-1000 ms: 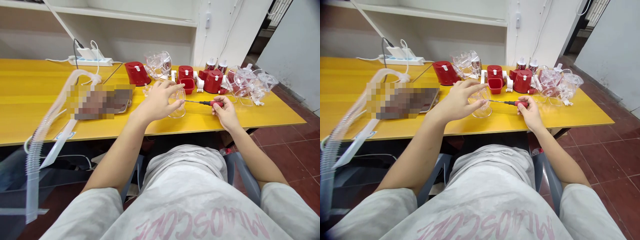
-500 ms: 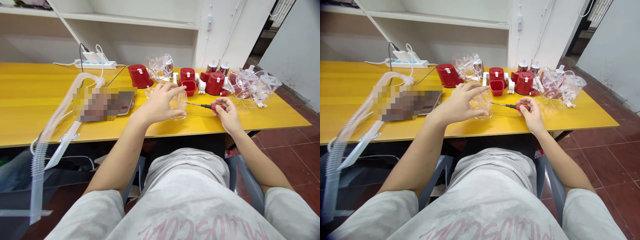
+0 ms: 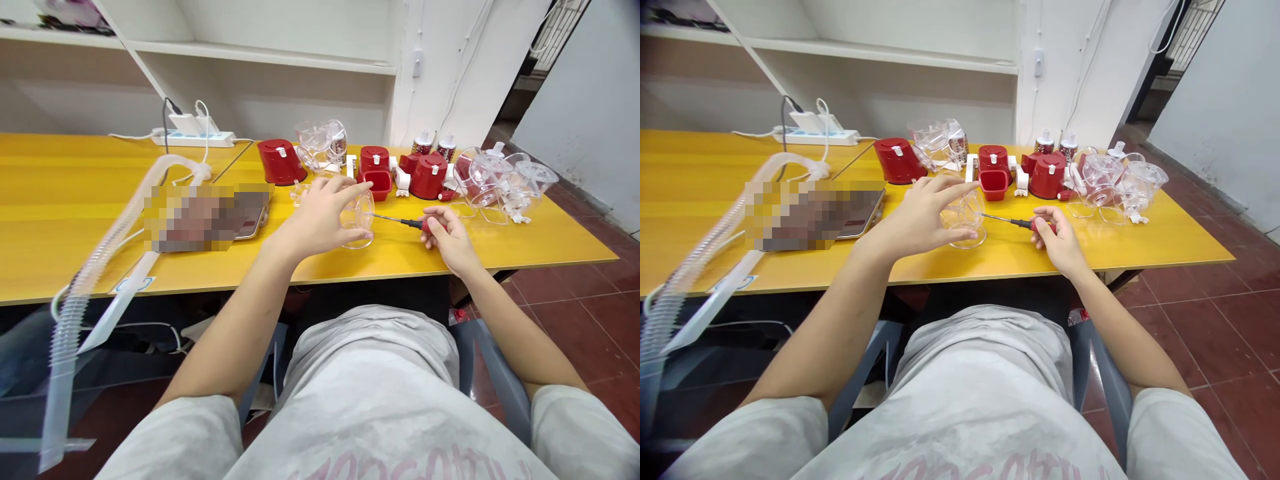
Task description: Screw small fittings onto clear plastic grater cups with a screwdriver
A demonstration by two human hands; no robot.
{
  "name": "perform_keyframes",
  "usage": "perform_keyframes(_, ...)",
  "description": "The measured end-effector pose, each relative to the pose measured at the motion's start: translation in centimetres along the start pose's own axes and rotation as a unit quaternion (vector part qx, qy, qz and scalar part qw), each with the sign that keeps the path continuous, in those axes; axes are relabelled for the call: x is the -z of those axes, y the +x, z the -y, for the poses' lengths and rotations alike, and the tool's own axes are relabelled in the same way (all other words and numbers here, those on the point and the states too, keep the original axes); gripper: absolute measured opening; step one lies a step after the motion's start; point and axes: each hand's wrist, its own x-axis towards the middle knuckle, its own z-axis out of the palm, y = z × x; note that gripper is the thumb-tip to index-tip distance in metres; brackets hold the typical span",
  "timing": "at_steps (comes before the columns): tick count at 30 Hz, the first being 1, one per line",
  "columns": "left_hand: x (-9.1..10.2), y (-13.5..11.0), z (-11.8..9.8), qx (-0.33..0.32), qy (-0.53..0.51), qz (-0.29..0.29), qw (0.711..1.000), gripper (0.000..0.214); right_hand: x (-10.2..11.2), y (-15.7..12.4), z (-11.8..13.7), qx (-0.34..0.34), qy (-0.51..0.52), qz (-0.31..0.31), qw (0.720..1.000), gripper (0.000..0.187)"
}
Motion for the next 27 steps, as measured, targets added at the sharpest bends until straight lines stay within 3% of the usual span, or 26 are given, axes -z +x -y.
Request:
perform_keyframes(4, 0.03, 0.03, 0.02, -0.004, -0.002, -0.002, 1.000, 0.101, -0.26, -0.11, 0.37, -0.001, -0.018, 0.016, 1.000, 0.076)
perform_keyframes(11, -0.06, 0.00, -0.06, 0.001, 0.004, -0.006, 1.000, 0.099, -0.04, -0.48, 0.44, 0.023, -0.011, -0.003, 1.000, 0.062)
perform_keyframes(18, -0.24, -0.12, 0.06, 0.000, 0.001, -0.014, 1.000, 0.098, 0.21, -0.39, 0.06, 0.054, -0.024, -0.007, 0.998, 0.059)
perform_keyframes(27, 0.23, -0.09, -0.36, 0.012, 0.011, 0.013, 1.000, 0.100, -0.17, -0.40, 0.35, 0.015, -0.001, -0.011, 1.000, 0.064)
